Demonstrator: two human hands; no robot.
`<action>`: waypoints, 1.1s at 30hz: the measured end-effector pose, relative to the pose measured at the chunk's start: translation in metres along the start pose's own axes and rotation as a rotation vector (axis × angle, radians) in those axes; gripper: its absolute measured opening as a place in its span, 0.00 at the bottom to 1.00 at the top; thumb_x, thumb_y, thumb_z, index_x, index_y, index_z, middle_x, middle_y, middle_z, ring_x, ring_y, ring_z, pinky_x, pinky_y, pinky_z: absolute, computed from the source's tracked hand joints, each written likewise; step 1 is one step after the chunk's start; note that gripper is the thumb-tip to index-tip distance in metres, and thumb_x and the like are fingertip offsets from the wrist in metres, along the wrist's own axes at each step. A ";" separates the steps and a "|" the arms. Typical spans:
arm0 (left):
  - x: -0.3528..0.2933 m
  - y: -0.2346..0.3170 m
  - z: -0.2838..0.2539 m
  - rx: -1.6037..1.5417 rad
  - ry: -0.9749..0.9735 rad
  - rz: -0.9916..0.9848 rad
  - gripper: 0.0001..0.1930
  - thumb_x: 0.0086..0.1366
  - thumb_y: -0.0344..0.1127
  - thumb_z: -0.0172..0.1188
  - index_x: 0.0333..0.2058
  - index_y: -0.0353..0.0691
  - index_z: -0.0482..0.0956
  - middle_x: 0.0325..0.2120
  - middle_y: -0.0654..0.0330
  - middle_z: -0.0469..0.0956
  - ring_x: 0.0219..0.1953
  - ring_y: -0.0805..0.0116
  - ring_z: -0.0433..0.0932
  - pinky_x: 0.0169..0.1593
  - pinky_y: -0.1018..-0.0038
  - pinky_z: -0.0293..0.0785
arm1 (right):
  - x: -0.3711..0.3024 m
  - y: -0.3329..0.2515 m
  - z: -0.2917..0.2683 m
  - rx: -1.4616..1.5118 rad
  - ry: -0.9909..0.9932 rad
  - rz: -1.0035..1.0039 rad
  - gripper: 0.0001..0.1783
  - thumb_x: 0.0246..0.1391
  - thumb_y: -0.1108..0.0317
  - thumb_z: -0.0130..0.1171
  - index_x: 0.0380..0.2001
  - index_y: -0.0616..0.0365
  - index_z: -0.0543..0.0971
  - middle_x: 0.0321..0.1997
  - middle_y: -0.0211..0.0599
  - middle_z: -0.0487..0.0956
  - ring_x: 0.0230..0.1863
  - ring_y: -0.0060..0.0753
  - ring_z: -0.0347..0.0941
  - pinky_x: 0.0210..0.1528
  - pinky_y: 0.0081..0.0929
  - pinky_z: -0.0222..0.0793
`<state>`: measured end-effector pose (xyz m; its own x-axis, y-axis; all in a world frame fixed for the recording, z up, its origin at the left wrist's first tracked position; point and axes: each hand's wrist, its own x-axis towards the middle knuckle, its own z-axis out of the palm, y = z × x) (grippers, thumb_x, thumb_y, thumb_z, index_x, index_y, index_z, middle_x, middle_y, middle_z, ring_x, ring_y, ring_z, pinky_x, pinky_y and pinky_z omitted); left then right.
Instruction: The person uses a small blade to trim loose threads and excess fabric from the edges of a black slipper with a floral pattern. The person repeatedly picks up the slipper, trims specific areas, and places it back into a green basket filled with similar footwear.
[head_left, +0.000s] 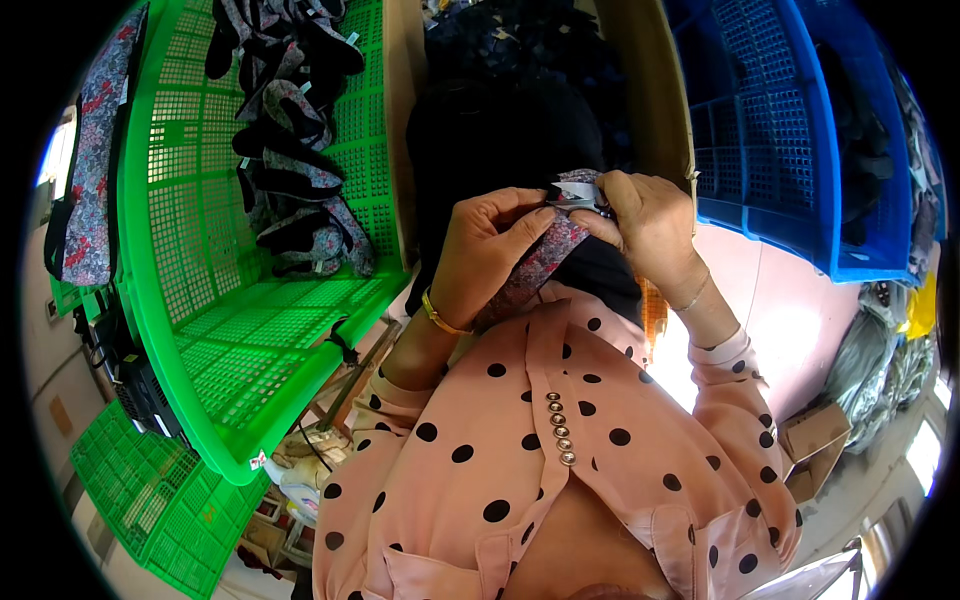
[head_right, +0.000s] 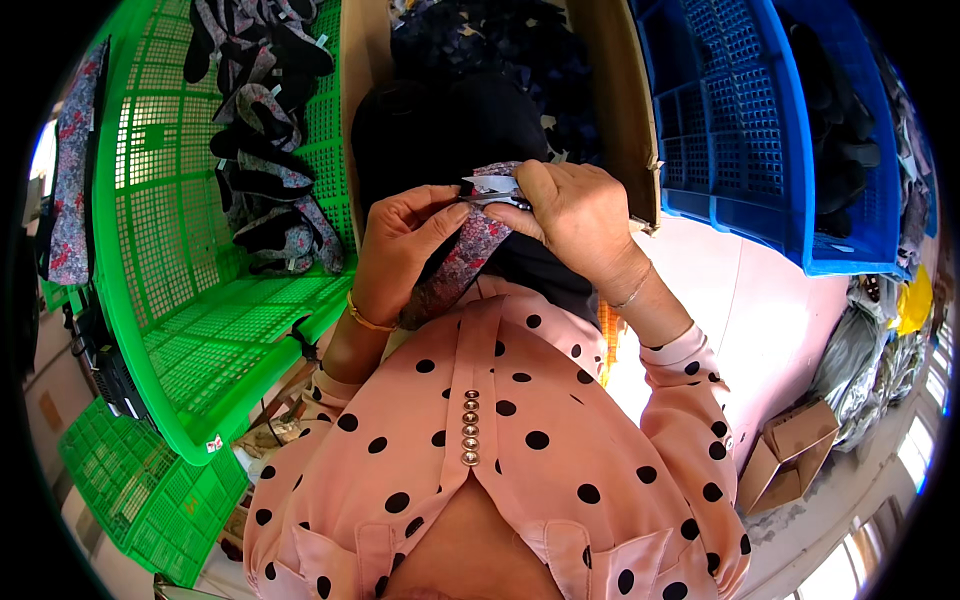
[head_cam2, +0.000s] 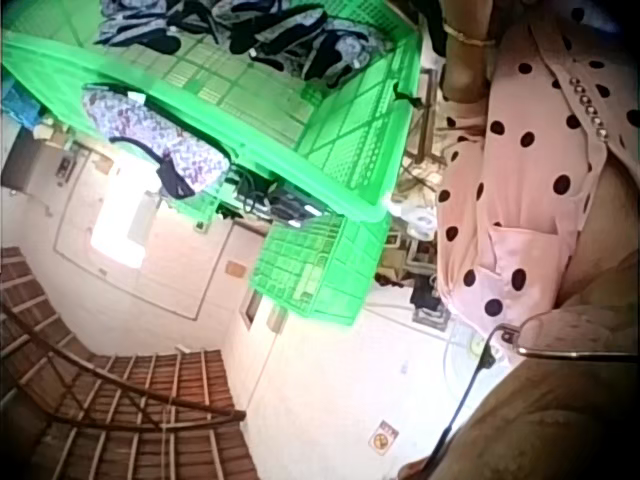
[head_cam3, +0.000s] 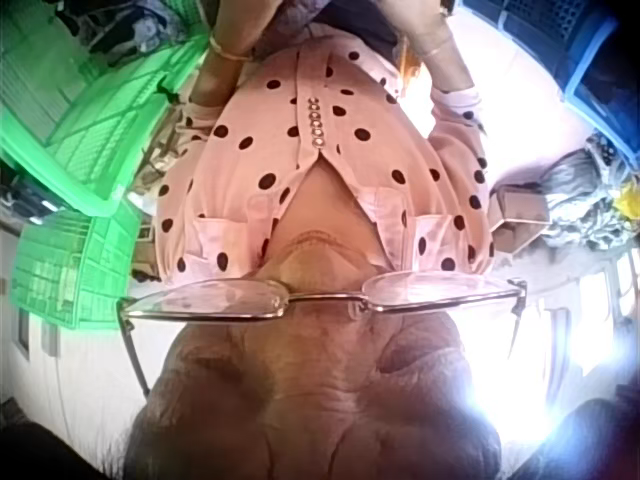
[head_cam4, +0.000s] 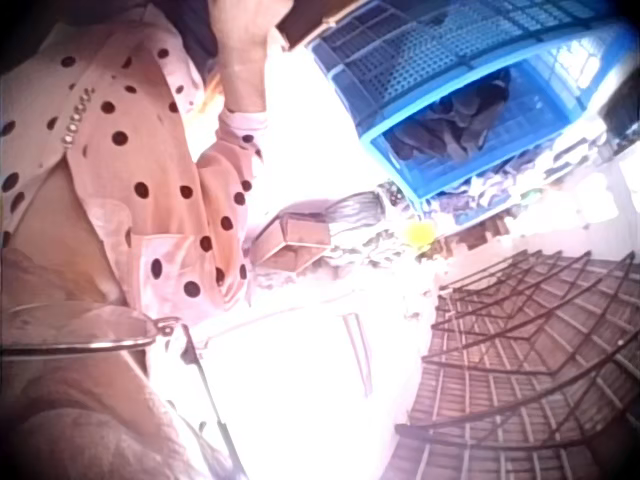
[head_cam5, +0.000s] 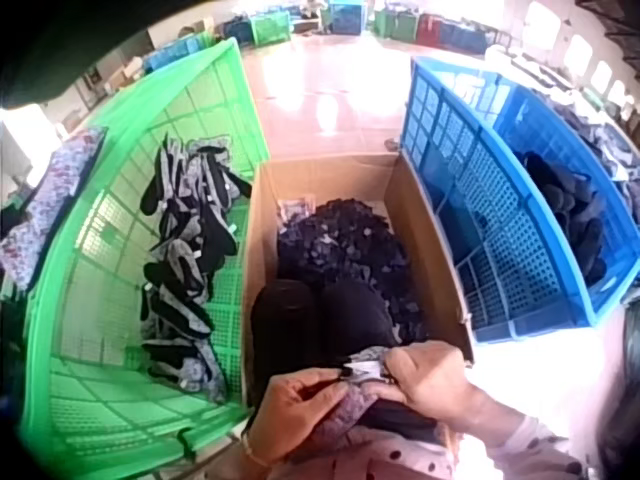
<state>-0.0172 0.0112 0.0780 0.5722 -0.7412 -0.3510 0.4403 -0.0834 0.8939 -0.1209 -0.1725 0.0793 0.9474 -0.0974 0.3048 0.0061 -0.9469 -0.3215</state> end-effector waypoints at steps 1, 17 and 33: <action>0.000 0.001 0.001 -0.040 -0.010 -0.008 0.10 0.65 0.27 0.61 0.43 0.28 0.79 0.35 0.60 0.81 0.34 0.81 0.77 0.40 0.83 0.75 | 0.000 0.000 -0.002 0.001 -0.015 -0.002 0.23 0.49 0.44 0.61 0.25 0.54 0.74 0.18 0.33 0.73 0.19 0.35 0.73 0.22 0.27 0.68; -0.003 0.006 0.009 -0.221 -0.052 -0.086 0.11 0.67 0.28 0.57 0.44 0.28 0.79 0.35 0.61 0.81 0.36 0.81 0.77 0.42 0.84 0.73 | 0.001 0.004 -0.020 -0.062 -0.039 -0.076 0.24 0.50 0.42 0.58 0.25 0.53 0.73 0.16 0.31 0.70 0.20 0.33 0.74 0.23 0.27 0.69; 0.001 0.002 0.012 -0.297 -0.048 -0.025 0.10 0.67 0.27 0.57 0.44 0.30 0.79 0.33 0.59 0.82 0.32 0.81 0.78 0.38 0.85 0.76 | 0.003 0.011 -0.036 0.029 -0.095 -0.035 0.27 0.52 0.40 0.56 0.22 0.55 0.76 0.16 0.36 0.75 0.18 0.33 0.75 0.19 0.21 0.67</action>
<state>-0.0239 0.0018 0.0830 0.5281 -0.7728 -0.3521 0.6414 0.0913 0.7617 -0.1289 -0.1942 0.1087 0.9724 -0.0340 0.2306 0.0474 -0.9399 -0.3382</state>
